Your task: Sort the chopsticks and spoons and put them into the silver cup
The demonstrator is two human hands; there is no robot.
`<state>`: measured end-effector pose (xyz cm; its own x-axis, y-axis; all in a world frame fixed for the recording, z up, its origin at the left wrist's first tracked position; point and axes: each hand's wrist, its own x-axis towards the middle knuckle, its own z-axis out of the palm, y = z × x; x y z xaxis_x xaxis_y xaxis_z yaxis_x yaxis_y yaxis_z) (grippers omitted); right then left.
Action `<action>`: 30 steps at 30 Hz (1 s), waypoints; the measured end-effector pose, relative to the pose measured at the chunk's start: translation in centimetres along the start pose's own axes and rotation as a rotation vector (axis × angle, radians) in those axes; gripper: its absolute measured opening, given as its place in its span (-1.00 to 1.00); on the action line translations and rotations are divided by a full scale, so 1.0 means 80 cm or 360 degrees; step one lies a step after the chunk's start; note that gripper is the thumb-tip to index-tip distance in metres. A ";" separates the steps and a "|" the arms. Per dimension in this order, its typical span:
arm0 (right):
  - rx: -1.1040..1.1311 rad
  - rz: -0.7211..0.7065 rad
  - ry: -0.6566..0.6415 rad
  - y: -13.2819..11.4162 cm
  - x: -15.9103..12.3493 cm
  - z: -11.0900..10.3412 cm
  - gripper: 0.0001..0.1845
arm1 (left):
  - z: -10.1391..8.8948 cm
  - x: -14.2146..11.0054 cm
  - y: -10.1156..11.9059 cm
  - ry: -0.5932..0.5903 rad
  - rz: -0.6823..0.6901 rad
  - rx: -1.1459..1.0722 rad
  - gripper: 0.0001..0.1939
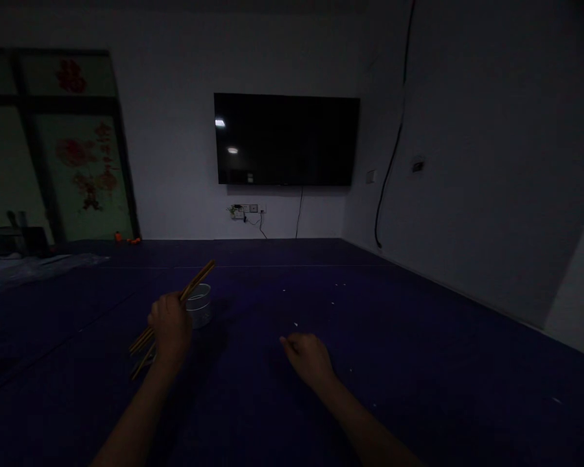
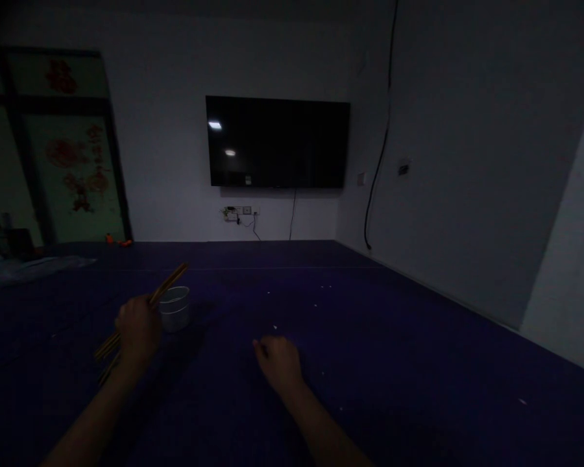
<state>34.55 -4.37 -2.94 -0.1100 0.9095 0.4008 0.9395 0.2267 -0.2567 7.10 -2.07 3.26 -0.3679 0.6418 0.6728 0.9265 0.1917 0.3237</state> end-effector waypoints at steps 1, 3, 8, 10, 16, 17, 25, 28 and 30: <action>0.0003 0.0003 0.0003 0.000 0.000 0.000 -0.55 | -0.001 0.000 0.000 -0.0007 -0.0022 -0.0008 -0.64; 0.0003 0.0005 0.0004 0.000 0.000 -0.001 -0.55 | -0.002 -0.001 -0.002 -0.0026 -0.0080 -0.0031 -0.65; -0.0002 -0.0001 -0.0021 0.002 0.000 -0.003 -0.55 | -0.001 -0.001 -0.004 -0.0027 -0.0233 -0.0095 -0.66; 0.0014 -0.0006 -0.0027 0.002 0.000 -0.003 -0.55 | -0.001 -0.001 -0.005 -0.0079 -0.0277 -0.0092 -0.67; 0.0025 0.0002 -0.0049 0.004 0.001 -0.001 -0.54 | 0.003 -0.001 -0.012 0.0028 -0.0236 -0.0103 -0.62; 0.0022 0.0002 -0.0056 0.004 0.002 -0.001 -0.54 | 0.004 -0.001 -0.013 0.0066 -0.0210 -0.0103 -0.62; 0.0003 -0.0021 -0.0030 0.003 0.001 -0.001 -0.57 | 0.006 0.001 -0.016 0.0188 -0.0122 -0.0137 -0.63; 0.0009 -0.0007 -0.0037 0.002 0.000 -0.002 -0.56 | -0.003 0.002 -0.012 0.0219 -0.0144 -0.0167 -0.62; 0.0016 -0.0007 -0.0040 0.002 0.000 -0.002 -0.56 | -0.013 0.003 -0.009 0.0227 -0.0176 -0.0203 -0.63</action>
<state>34.76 -4.39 -2.86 -0.1221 0.9170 0.3797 0.9357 0.2340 -0.2640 6.30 -2.87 3.88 -0.4824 0.5086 0.7131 0.8659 0.1538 0.4760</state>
